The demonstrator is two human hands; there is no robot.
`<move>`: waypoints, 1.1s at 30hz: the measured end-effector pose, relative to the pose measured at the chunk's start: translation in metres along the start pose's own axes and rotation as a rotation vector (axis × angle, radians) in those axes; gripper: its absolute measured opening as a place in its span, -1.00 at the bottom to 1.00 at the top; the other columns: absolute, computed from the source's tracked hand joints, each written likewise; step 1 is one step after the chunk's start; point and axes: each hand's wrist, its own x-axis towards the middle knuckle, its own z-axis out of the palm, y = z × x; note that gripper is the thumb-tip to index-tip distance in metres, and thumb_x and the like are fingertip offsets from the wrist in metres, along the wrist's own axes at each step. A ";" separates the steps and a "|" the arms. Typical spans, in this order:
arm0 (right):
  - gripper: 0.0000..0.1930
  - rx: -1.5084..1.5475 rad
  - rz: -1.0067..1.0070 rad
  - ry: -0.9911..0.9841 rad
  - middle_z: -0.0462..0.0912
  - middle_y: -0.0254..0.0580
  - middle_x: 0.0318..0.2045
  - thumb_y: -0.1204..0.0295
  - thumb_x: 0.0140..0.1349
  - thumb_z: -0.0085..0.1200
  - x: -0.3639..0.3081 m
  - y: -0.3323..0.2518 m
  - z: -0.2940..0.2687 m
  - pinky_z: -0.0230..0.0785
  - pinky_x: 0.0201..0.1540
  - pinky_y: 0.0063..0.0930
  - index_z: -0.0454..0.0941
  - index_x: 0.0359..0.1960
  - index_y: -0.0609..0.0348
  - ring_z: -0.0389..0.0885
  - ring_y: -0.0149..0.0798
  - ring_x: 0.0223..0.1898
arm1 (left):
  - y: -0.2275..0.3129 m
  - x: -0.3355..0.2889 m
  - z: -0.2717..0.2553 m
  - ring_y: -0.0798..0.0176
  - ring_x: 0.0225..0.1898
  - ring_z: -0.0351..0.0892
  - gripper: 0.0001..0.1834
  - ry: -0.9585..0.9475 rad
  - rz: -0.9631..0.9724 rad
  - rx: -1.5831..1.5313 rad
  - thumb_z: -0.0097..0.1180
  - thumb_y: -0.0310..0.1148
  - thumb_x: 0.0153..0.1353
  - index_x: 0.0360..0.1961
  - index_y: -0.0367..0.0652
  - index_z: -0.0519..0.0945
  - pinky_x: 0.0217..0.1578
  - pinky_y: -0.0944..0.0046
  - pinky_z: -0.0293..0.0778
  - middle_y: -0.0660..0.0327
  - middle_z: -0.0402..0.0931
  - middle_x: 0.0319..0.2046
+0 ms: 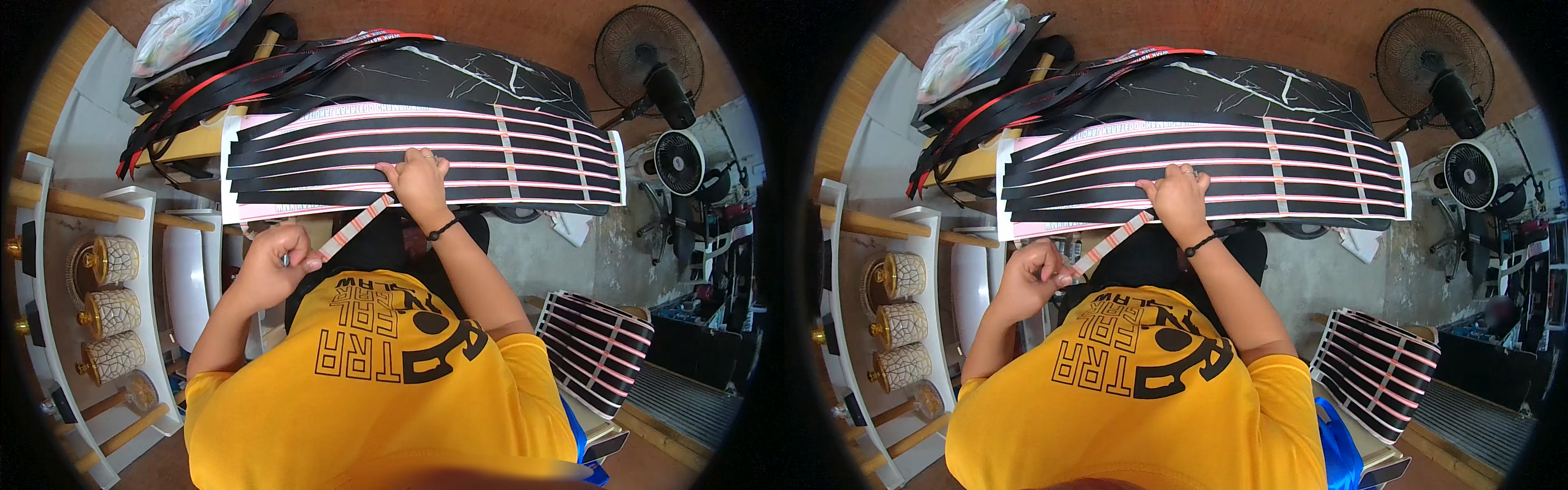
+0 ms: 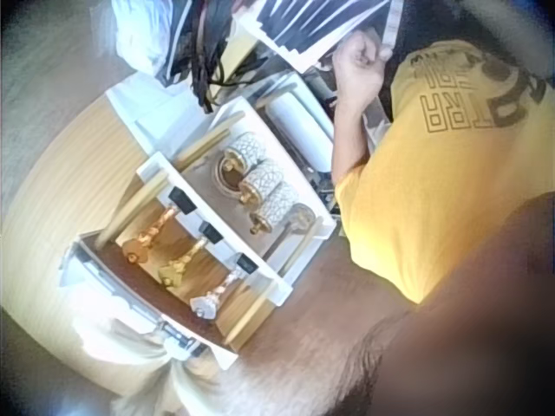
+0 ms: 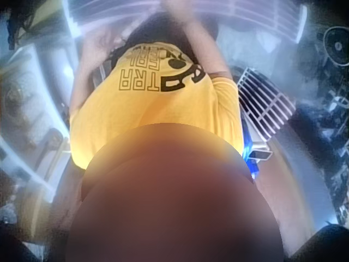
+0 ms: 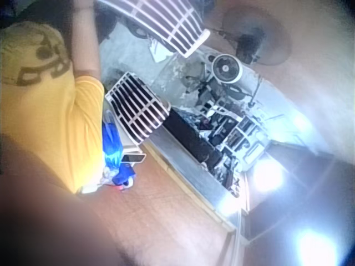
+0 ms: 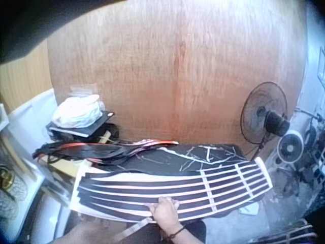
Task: The person assembles lanyards by threading pink and black ribbons through a white plastic frame, securing them with small ties, and folding the frame. They then handle a red lanyard with printed text and place it on the table.
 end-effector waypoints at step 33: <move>-0.53 0.040 0.031 -0.028 0.52 -0.11 -0.45 0.07 0.26 0.15 0.004 -0.003 -0.007 0.15 -0.02 0.03 0.70 -0.61 0.21 0.48 -0.03 -0.21 | -0.121 0.023 -0.215 0.37 -0.28 0.51 -0.71 0.643 0.002 0.570 0.00 -0.67 0.25 -0.02 -0.21 0.49 -0.16 0.32 0.47 0.19 0.50 -0.36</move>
